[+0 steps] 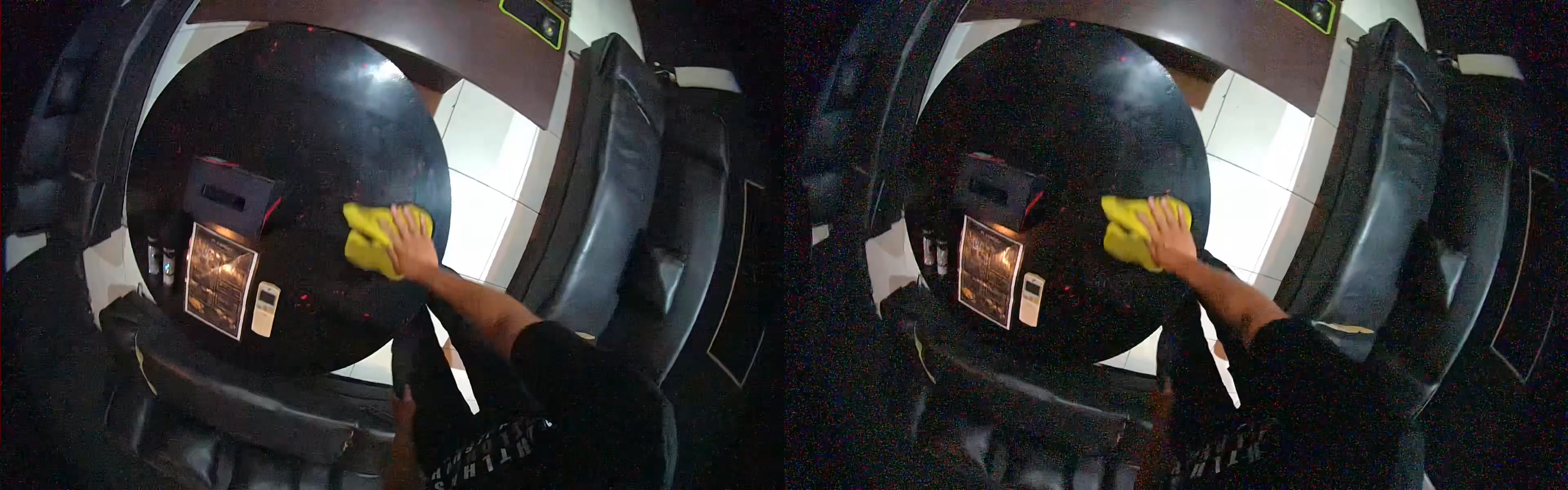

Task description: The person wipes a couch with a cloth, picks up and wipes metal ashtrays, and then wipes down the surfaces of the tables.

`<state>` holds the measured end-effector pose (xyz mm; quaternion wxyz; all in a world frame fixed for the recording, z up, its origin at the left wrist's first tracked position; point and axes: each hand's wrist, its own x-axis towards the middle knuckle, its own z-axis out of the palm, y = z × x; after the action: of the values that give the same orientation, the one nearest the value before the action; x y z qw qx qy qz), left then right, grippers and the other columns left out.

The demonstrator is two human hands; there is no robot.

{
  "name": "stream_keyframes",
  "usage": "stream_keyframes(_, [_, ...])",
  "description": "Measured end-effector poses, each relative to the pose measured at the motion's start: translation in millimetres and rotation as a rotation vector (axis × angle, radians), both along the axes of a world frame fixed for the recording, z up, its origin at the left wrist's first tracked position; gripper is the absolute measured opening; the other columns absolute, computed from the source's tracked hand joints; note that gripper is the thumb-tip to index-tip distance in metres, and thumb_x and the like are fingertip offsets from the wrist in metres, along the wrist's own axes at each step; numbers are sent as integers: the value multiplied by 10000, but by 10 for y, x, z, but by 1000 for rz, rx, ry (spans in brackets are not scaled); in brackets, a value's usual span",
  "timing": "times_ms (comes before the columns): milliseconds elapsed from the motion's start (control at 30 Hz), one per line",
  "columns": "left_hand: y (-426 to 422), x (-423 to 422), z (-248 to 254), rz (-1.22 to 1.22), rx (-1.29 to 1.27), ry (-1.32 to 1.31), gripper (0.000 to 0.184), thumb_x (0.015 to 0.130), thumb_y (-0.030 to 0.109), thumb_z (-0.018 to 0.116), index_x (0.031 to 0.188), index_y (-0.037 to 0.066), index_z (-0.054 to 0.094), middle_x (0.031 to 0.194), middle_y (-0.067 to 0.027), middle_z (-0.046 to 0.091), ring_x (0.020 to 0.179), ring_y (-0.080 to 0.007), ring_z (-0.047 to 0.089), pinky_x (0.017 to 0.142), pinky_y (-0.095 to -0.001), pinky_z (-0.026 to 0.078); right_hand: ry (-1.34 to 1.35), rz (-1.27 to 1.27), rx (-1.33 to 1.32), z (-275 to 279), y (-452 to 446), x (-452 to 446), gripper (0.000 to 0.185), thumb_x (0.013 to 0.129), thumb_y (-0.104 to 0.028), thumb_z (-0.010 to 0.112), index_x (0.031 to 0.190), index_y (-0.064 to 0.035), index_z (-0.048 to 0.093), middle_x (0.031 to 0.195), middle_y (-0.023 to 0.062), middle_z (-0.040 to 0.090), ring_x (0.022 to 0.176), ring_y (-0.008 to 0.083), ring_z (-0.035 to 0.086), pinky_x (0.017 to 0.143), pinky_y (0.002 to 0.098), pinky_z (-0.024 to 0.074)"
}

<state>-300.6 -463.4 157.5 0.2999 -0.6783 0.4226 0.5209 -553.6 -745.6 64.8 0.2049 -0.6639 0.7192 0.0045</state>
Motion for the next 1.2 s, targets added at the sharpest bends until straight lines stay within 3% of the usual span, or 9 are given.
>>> stream_keyframes(200, [452,-6,-420,525,-225,198,586,901,417,539,1278,-27,472,1179,-267,569,1097,-434,538,919,-461,433,-103,131,174,208,964,408,617,905,-351,495,1454,-184,267,1530,144,161,1410,352,145,1121,529,143])
stream_keyframes(400, [317,361,-155,461,-190,223,499,930,370,485,1238,-23,504,1159,-280,568,1093,-428,538,920,-461,425,58,148,173,61,756,383,599,897,-361,481,1448,-208,301,1553,88,126,1424,293,141,1119,522,157])
stream_keyframes(500, [784,527,-264,-16,-729,393,435,959,330,429,1198,-20,528,1119,-283,578,1055,-432,546,900,-465,433,6,-106,143,12,212,429,563,955,-435,379,1448,-176,296,1556,103,105,1429,301,115,1122,529,129])
stream_keyframes(700, [369,-101,422,724,-152,173,462,952,370,416,1148,-20,568,1080,-268,593,1003,-421,562,884,-430,447,41,-178,-23,-258,-1059,106,715,883,-612,389,1471,-228,254,1560,109,74,1436,309,59,1121,556,19])
stream_keyframes(800, [71,-703,448,956,-252,62,508,936,427,427,1119,-14,602,1076,-238,609,994,-386,579,884,-418,447,44,-78,-50,-150,-1793,-154,779,855,-661,393,1477,-216,241,1558,125,60,1436,318,31,1116,564,16])
stream_keyframes(933, [-371,-1515,380,715,-137,-68,498,910,388,500,1119,-54,593,1086,-227,614,1006,-370,581,898,-416,438,-6,-31,-147,-238,-2669,-430,668,894,-609,379,1453,-250,303,1561,91,87,1436,292,70,1129,538,33])
stream_keyframes(967, [169,-1542,-23,973,-253,-28,484,874,375,546,1107,-47,595,1066,-233,612,1031,-381,563,900,-418,436,-31,-30,-183,-294,-2879,-545,627,913,-575,368,1450,-256,310,1559,91,100,1435,293,82,1131,534,40])
stream_keyframes(1033, [-164,-1688,-87,578,-243,-111,452,873,364,549,1099,-24,599,1062,-233,608,1043,-381,554,893,-427,439,-96,-76,-245,-375,-3282,-789,561,939,-509,363,1442,-263,324,1553,95,130,1431,299,107,1133,527,53])
stream_keyframes(1200, [-640,-1813,-30,348,-269,-134,439,873,360,551,1095,-16,601,1057,-228,610,1032,-377,560,885,-430,444,-177,73,-218,-263,-3389,-1462,528,935,-354,432,1429,-188,349,1540,110,172,1423,299,148,1131,522,128])
